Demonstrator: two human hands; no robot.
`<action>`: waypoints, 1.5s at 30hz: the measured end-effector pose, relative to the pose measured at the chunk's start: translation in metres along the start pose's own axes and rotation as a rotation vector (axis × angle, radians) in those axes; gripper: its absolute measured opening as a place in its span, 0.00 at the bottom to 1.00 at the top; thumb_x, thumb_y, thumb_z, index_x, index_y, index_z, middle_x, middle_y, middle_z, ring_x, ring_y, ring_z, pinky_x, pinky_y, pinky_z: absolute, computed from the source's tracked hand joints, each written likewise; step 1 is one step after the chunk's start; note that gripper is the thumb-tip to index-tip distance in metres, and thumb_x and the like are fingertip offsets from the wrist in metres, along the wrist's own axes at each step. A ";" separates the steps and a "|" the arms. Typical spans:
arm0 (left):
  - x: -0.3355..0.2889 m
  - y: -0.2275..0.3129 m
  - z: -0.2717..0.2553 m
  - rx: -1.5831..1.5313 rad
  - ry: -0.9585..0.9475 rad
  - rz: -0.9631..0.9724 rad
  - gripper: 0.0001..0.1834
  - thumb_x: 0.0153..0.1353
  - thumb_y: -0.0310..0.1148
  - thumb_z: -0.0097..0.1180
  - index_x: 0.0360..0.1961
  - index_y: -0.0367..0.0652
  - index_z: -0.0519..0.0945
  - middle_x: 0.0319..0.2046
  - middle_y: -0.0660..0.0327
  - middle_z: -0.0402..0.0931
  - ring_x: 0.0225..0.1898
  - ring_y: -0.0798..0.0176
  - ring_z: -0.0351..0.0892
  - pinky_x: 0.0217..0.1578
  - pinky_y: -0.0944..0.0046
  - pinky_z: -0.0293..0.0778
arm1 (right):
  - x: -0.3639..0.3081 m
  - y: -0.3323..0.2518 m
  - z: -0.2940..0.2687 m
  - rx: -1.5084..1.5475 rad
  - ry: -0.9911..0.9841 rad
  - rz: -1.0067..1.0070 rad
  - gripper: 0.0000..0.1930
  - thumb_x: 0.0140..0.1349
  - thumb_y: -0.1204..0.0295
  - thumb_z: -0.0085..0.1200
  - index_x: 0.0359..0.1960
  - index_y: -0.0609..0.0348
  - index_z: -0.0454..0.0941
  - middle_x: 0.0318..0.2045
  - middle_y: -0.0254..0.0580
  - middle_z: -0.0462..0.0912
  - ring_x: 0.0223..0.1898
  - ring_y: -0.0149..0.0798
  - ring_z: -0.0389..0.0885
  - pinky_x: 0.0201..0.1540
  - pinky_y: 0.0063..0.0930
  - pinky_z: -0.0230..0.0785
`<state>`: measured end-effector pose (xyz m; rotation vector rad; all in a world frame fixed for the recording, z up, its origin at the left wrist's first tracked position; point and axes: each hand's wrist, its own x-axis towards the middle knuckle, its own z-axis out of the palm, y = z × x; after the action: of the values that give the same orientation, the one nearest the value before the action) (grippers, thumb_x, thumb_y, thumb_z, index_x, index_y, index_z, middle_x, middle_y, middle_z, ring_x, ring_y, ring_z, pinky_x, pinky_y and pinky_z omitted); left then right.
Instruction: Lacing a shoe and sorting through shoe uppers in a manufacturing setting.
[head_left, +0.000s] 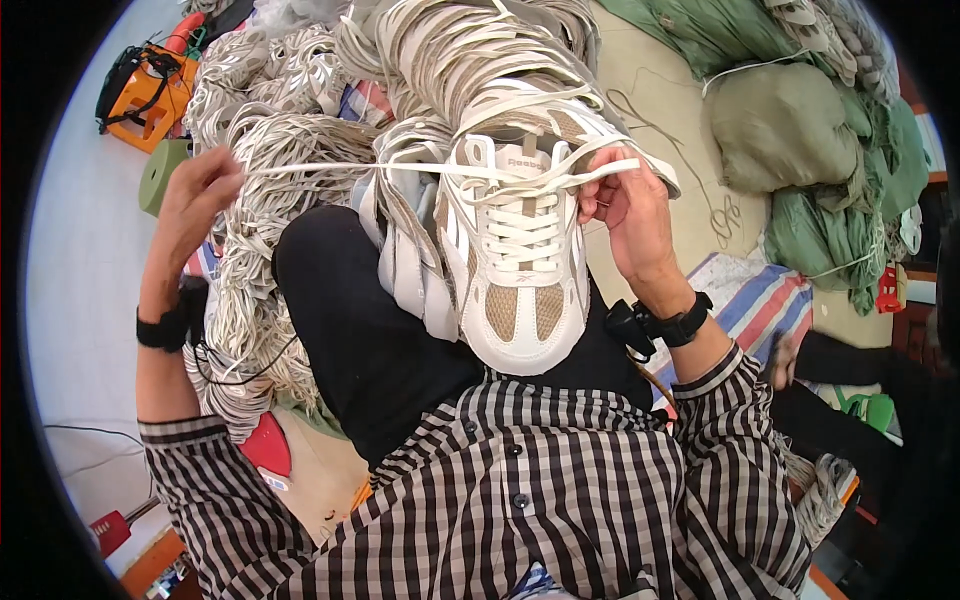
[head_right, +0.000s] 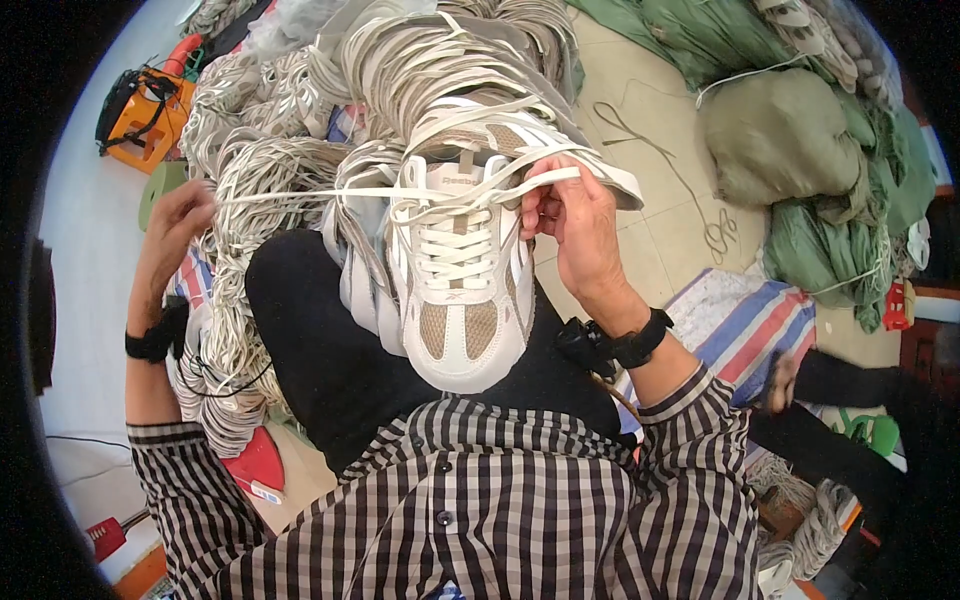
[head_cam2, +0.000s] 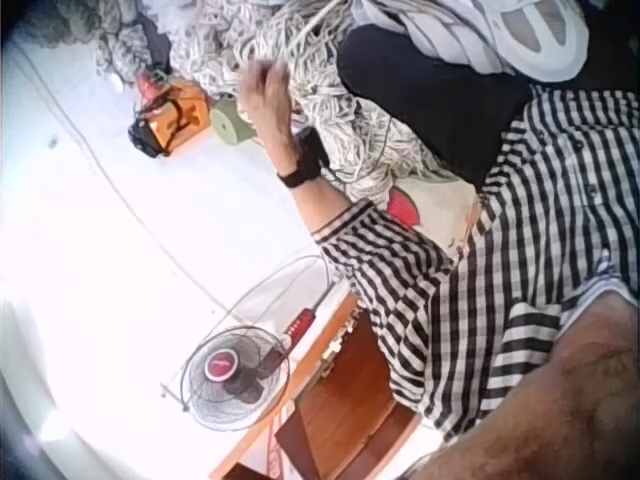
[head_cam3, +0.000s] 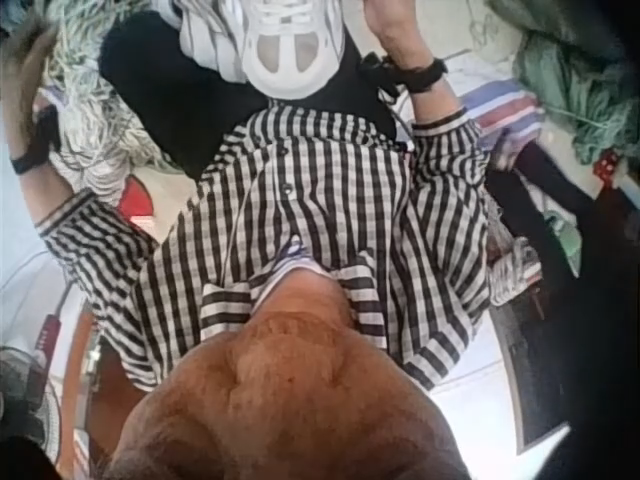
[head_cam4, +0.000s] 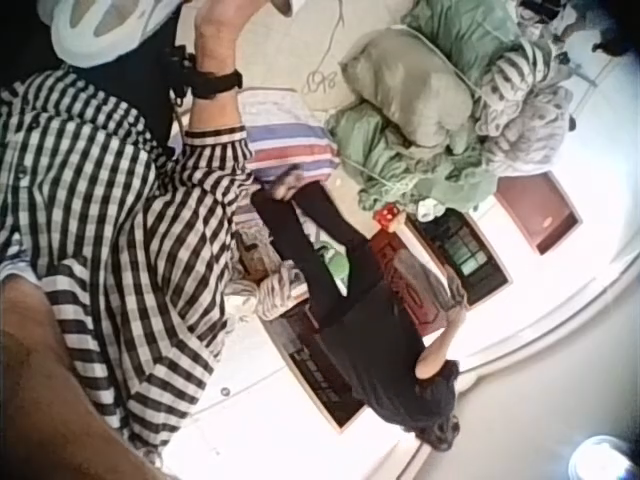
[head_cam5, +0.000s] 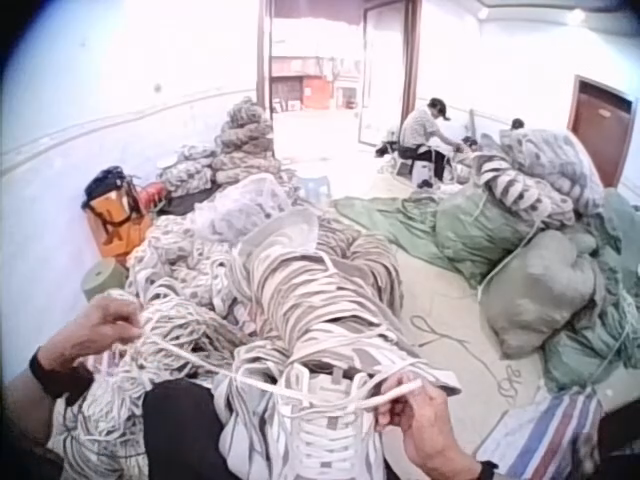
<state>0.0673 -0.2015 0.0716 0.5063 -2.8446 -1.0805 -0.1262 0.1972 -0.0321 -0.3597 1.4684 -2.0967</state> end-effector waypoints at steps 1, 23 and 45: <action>-0.017 -0.021 -0.015 0.012 0.000 -0.052 0.07 0.59 0.27 0.52 0.25 0.40 0.70 0.20 0.71 0.64 0.24 0.77 0.60 0.25 0.74 0.57 | 0.002 0.011 0.004 -0.015 -0.002 -0.040 0.17 0.72 0.57 0.40 0.37 0.58 0.74 0.23 0.32 0.74 0.22 0.26 0.71 0.26 0.20 0.66; -0.093 -0.093 -0.081 -0.716 0.213 -0.145 0.08 0.68 0.37 0.51 0.34 0.46 0.71 0.22 0.73 0.58 0.26 0.73 0.60 0.31 0.71 0.63 | -0.003 0.013 0.014 -0.871 -0.057 -0.494 0.09 0.64 0.73 0.49 0.27 0.65 0.70 0.18 0.47 0.68 0.19 0.39 0.65 0.24 0.32 0.60; 0.034 0.123 0.149 -0.053 -0.018 0.542 0.13 0.56 0.27 0.58 0.44 0.40 0.77 0.38 0.60 0.75 0.40 0.63 0.76 0.36 0.66 0.72 | 0.005 -0.049 0.020 -1.044 -0.271 -0.591 0.12 0.54 0.81 0.57 0.41 0.59 0.77 0.40 0.42 0.78 0.26 0.43 0.77 0.30 0.30 0.69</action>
<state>-0.0246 -0.0315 0.0375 -0.2715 -2.7004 -1.0398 -0.1338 0.1915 0.0203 -1.5414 2.3568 -1.3370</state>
